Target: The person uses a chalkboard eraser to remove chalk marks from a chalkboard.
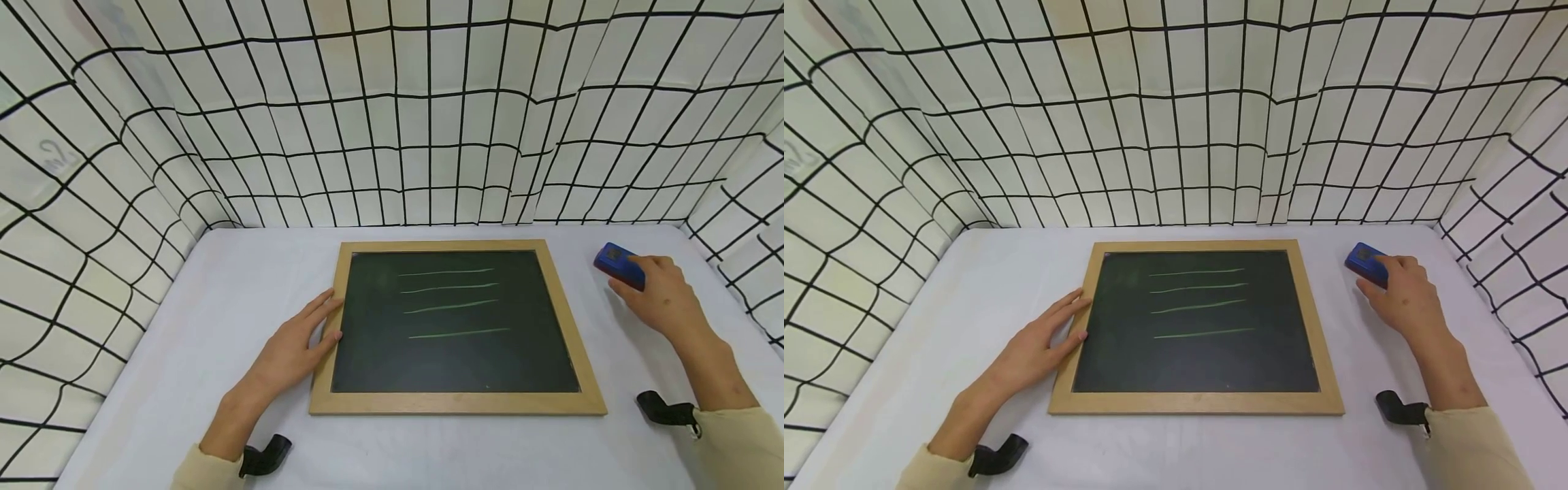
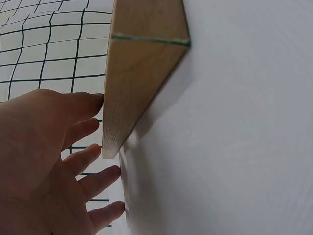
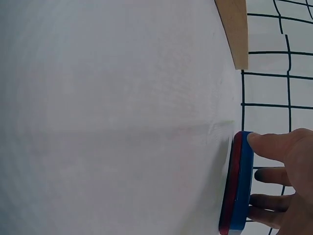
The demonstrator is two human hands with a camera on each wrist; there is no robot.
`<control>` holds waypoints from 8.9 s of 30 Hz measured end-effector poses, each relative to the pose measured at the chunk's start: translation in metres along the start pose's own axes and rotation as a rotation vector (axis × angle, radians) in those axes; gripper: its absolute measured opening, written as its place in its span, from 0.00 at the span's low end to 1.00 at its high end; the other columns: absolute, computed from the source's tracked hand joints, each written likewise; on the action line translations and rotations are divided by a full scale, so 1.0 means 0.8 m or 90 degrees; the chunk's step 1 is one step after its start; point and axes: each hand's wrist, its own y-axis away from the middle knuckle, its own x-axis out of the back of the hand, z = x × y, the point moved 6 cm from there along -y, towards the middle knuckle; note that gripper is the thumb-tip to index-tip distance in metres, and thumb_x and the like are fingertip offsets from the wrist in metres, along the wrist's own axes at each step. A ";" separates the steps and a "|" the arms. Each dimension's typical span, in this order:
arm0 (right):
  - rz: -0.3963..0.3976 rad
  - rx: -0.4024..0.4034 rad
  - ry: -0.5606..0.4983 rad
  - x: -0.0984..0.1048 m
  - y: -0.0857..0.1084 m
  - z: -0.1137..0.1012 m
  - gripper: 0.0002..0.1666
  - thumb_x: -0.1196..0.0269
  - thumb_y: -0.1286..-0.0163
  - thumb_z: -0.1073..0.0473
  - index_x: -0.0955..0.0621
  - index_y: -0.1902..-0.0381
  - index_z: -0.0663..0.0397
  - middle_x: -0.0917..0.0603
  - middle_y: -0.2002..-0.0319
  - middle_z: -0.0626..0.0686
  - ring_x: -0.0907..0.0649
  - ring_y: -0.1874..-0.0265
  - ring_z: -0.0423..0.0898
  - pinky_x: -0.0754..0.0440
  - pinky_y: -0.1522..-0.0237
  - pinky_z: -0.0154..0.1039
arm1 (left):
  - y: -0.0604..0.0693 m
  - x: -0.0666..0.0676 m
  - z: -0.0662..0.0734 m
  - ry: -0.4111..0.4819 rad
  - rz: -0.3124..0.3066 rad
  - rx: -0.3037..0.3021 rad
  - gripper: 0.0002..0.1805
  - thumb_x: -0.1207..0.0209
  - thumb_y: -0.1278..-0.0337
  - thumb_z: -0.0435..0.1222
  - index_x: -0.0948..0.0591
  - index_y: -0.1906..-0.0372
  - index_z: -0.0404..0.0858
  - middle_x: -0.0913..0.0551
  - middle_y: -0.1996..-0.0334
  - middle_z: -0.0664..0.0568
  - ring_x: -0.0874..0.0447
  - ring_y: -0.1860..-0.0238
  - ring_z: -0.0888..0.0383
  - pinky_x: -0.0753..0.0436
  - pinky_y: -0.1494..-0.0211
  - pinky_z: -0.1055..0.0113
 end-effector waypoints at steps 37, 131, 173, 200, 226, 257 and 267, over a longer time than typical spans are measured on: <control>-0.003 0.030 -0.029 0.007 -0.016 0.018 0.40 0.36 0.23 0.53 0.36 0.25 0.71 0.36 0.31 0.82 0.36 0.33 0.83 0.36 0.35 0.79 | 0.007 -0.003 -0.006 -0.005 0.003 -0.017 0.31 0.40 0.25 0.45 0.30 0.22 0.50 0.41 0.16 0.50 0.31 0.23 0.35 0.30 0.26 0.32; -0.089 0.241 -0.130 -0.053 0.086 -0.167 0.33 0.22 0.39 0.56 0.16 0.35 0.49 0.17 0.34 0.61 0.22 0.32 0.68 0.21 0.35 0.67 | 0.007 -0.006 -0.007 0.028 0.000 -0.049 0.30 0.44 0.22 0.48 0.32 0.21 0.47 0.45 0.15 0.47 0.40 0.18 0.39 0.41 0.20 0.32; -0.102 0.302 -0.143 -0.086 0.086 -0.240 0.33 0.21 0.40 0.54 0.15 0.36 0.44 0.16 0.34 0.53 0.19 0.32 0.58 0.20 0.34 0.61 | 0.006 -0.009 -0.008 0.041 0.003 -0.043 0.31 0.44 0.22 0.48 0.32 0.21 0.46 0.44 0.15 0.46 0.41 0.18 0.38 0.43 0.19 0.32; -0.141 0.359 -0.143 -0.111 0.093 -0.306 0.31 0.20 0.42 0.52 0.13 0.39 0.43 0.14 0.37 0.50 0.18 0.35 0.56 0.24 0.34 0.65 | 0.004 -0.010 -0.006 0.043 -0.008 -0.043 0.31 0.43 0.23 0.47 0.31 0.22 0.45 0.44 0.16 0.45 0.40 0.18 0.39 0.41 0.19 0.32; -0.164 0.428 -0.126 -0.126 0.104 -0.356 0.31 0.22 0.40 0.46 0.14 0.38 0.39 0.14 0.37 0.48 0.19 0.36 0.50 0.21 0.36 0.54 | 0.005 -0.008 -0.007 0.045 -0.018 -0.037 0.32 0.44 0.23 0.48 0.32 0.21 0.44 0.45 0.15 0.44 0.41 0.18 0.36 0.42 0.20 0.31; -0.146 0.394 -0.076 -0.110 0.097 -0.315 0.32 0.23 0.39 0.44 0.15 0.36 0.35 0.16 0.37 0.46 0.19 0.38 0.50 0.21 0.36 0.56 | 0.007 -0.003 -0.010 0.083 -0.007 -0.048 0.32 0.42 0.24 0.46 0.32 0.21 0.44 0.44 0.16 0.42 0.43 0.17 0.37 0.45 0.19 0.31; -0.123 0.354 -0.076 -0.100 0.095 -0.277 0.31 0.23 0.39 0.46 0.15 0.37 0.35 0.15 0.38 0.48 0.19 0.36 0.53 0.22 0.37 0.57 | 0.007 -0.004 -0.009 0.096 -0.019 -0.041 0.32 0.42 0.24 0.46 0.32 0.21 0.44 0.45 0.15 0.42 0.46 0.17 0.36 0.49 0.18 0.30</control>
